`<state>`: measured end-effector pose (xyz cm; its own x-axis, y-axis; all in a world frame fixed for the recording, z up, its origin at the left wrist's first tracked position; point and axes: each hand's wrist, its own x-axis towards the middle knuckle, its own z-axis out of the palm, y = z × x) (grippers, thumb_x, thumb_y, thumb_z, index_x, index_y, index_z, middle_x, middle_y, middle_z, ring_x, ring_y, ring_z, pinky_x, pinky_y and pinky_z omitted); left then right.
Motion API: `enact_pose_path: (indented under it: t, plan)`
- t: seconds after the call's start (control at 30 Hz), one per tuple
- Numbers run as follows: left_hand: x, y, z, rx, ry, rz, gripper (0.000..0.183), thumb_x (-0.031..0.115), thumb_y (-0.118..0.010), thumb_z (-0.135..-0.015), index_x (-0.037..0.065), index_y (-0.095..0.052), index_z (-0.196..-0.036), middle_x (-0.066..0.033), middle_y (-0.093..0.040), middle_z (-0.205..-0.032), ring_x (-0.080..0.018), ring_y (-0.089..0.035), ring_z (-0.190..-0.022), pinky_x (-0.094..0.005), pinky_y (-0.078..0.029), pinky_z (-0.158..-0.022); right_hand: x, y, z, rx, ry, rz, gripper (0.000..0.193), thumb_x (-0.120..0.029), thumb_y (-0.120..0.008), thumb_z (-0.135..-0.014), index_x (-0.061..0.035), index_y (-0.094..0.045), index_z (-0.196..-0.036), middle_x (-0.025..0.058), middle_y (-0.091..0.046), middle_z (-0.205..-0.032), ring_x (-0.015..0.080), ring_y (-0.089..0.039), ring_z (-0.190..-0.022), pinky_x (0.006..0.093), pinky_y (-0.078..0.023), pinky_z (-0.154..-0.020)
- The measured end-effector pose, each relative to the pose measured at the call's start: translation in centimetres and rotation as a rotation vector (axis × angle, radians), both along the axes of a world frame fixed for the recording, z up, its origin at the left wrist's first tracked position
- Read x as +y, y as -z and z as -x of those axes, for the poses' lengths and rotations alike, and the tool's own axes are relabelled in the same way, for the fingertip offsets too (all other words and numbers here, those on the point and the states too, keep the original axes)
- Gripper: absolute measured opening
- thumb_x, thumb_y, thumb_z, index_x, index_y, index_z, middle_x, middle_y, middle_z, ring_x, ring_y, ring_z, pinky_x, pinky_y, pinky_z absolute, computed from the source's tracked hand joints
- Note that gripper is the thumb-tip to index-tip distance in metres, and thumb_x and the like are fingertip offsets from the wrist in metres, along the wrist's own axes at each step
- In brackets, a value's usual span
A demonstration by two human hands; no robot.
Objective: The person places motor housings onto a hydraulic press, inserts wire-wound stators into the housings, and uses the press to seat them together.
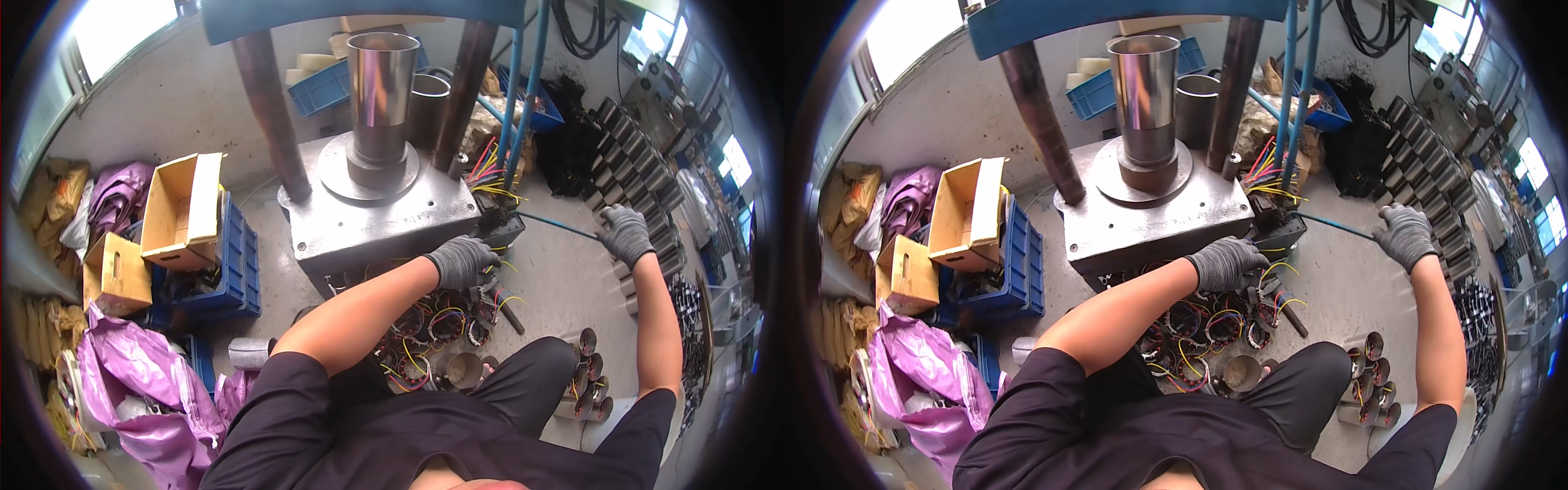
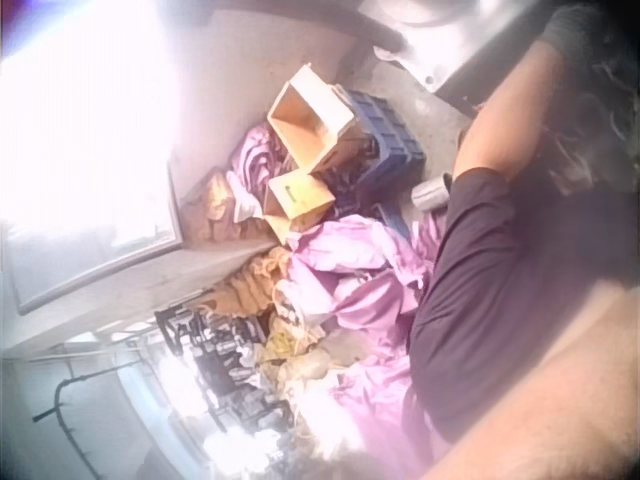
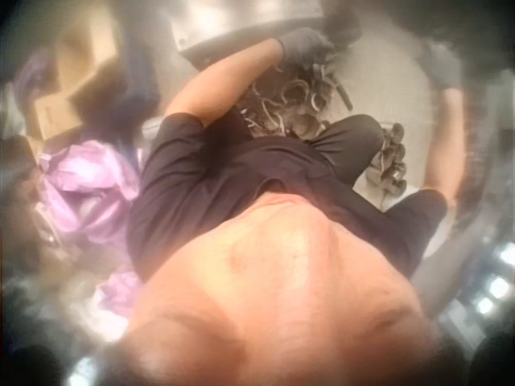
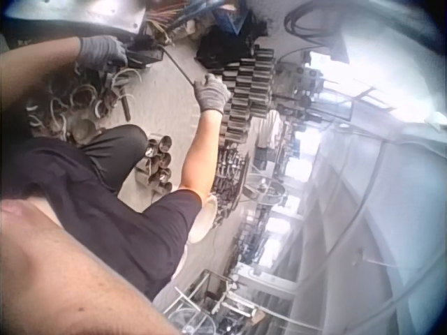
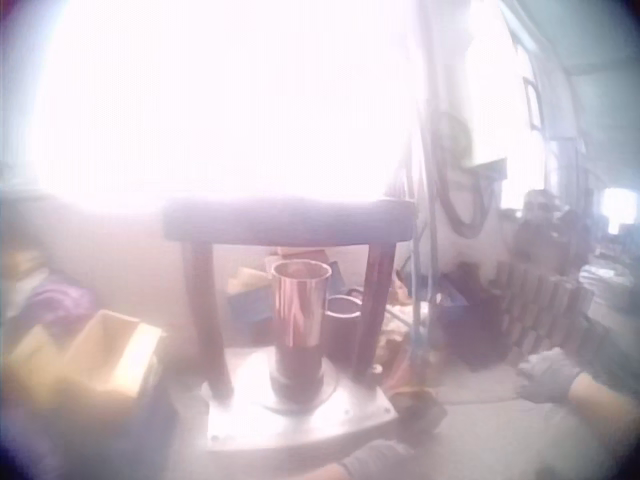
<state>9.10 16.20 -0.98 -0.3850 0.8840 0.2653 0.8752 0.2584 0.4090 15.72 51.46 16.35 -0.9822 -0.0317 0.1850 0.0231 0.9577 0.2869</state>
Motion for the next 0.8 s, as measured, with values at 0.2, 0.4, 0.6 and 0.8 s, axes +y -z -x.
enact_pose_path:
  t: [0.2,0.4,0.6,0.8]
  plan:
    - [-3.8,-3.2,0.8,-0.342,-0.512,-0.269,0.026,0.026,-0.063,-0.095,0.005,-0.072,-0.107,-0.0175,-0.074,-0.092,-0.0325,-0.072,-0.087,-0.0423,-0.056,-0.081,-18.4,-4.9,5.5,0.260,-0.631,0.202,0.034,-0.029,-0.073,-0.090,-0.0102,-0.067,-0.118,0.0115,-0.065,-0.103,0.0338,-0.062,-0.101,0.0454,-0.046,-0.096]
    - [-7.5,0.9,6.6,-0.933,-0.639,-1.071,0.033,0.033,-0.063,-0.103,0.006,-0.067,-0.121,-0.0087,-0.075,-0.101,-0.0176,-0.071,-0.088,-0.0315,-0.052,-0.075,-34.0,-7.4,17.7,0.630,-1.029,0.303,0.041,-0.027,-0.071,-0.092,-0.0159,-0.064,-0.130,0.0140,-0.071,-0.108,0.0352,-0.068,-0.099,0.0451,-0.053,-0.089]
    - [-9.9,0.6,9.3,-1.333,-0.515,-1.466,0.047,0.040,-0.064,-0.100,0.010,-0.056,-0.136,-0.0129,-0.067,-0.124,-0.0282,-0.068,-0.105,-0.0438,-0.058,-0.089,-38.2,-7.4,24.7,0.430,-0.884,0.275,0.044,-0.049,-0.059,-0.096,-0.0089,-0.070,-0.112,0.0159,-0.072,-0.106,0.0368,-0.068,-0.099,0.0477,-0.053,-0.090]
    - [-12.7,1.0,11.2,-1.609,-0.082,-1.582,0.069,0.053,-0.054,-0.101,0.006,-0.040,-0.150,-0.0194,-0.045,-0.155,-0.0381,-0.043,-0.142,-0.0530,-0.034,-0.119,-37.3,-10.1,21.5,0.004,-0.865,-0.059,0.034,-0.039,-0.066,-0.093,-0.0112,-0.076,-0.109,0.0130,-0.074,-0.108,0.0304,-0.070,-0.102,0.0403,-0.054,-0.092]
